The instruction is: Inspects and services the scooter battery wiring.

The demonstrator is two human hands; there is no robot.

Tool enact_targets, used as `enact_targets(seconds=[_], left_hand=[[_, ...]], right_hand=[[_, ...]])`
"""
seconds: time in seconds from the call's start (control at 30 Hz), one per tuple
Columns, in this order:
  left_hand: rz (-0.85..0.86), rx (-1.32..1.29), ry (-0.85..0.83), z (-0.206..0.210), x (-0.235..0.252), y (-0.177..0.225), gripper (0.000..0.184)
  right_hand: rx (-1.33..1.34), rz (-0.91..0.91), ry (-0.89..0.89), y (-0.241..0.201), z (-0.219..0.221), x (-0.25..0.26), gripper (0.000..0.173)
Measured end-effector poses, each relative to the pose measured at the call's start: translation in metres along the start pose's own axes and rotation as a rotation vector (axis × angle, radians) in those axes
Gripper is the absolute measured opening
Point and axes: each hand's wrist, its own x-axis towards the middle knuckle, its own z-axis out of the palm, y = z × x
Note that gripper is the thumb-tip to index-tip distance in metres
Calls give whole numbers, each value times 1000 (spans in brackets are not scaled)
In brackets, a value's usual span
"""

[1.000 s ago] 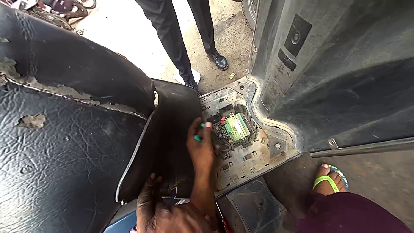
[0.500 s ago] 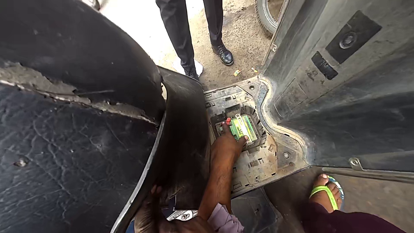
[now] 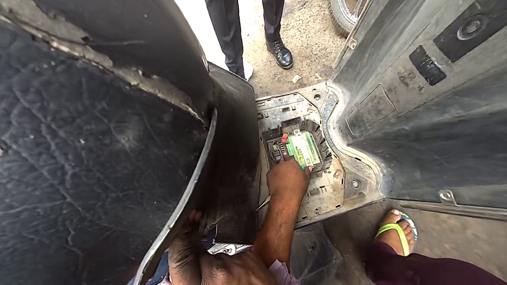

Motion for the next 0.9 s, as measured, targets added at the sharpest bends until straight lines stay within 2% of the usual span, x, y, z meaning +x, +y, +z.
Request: enact_targets(seconds=[0.1,0.23,0.33,0.43,0.5,0.57,0.63,0.7,0.83,0.9], left_hand=[[-2,14,-7,0,-3,0,82],[9,34,10,2,-19,3,60],[20,40,73,13,-32,4,52],[88,54,180,33,-46,-1,24],[210,66,399,70,-43,-17,14],[302,41,519,95,-45,-33,15],[369,-54,514,101,-58,-44,31],[448,-174,487,102,-69,-53,38],[609,-436,588,102,-83,-67,25],[652,-588,671,92,-92,-67,24]], right_hand=[[3,-12,3,0,1,0,50],[22,-2,-31,0,-2,2,51],[8,1,6,-1,2,1,48],[-11,3,26,-1,3,1,46],[6,-6,16,0,4,0,47],[1,-17,11,1,6,-1,50],[3,-23,27,0,7,-1,50],[10,-29,25,-1,7,-1,51],[30,-39,50,1,17,3,43],[-57,-75,43,1,10,1,48]])
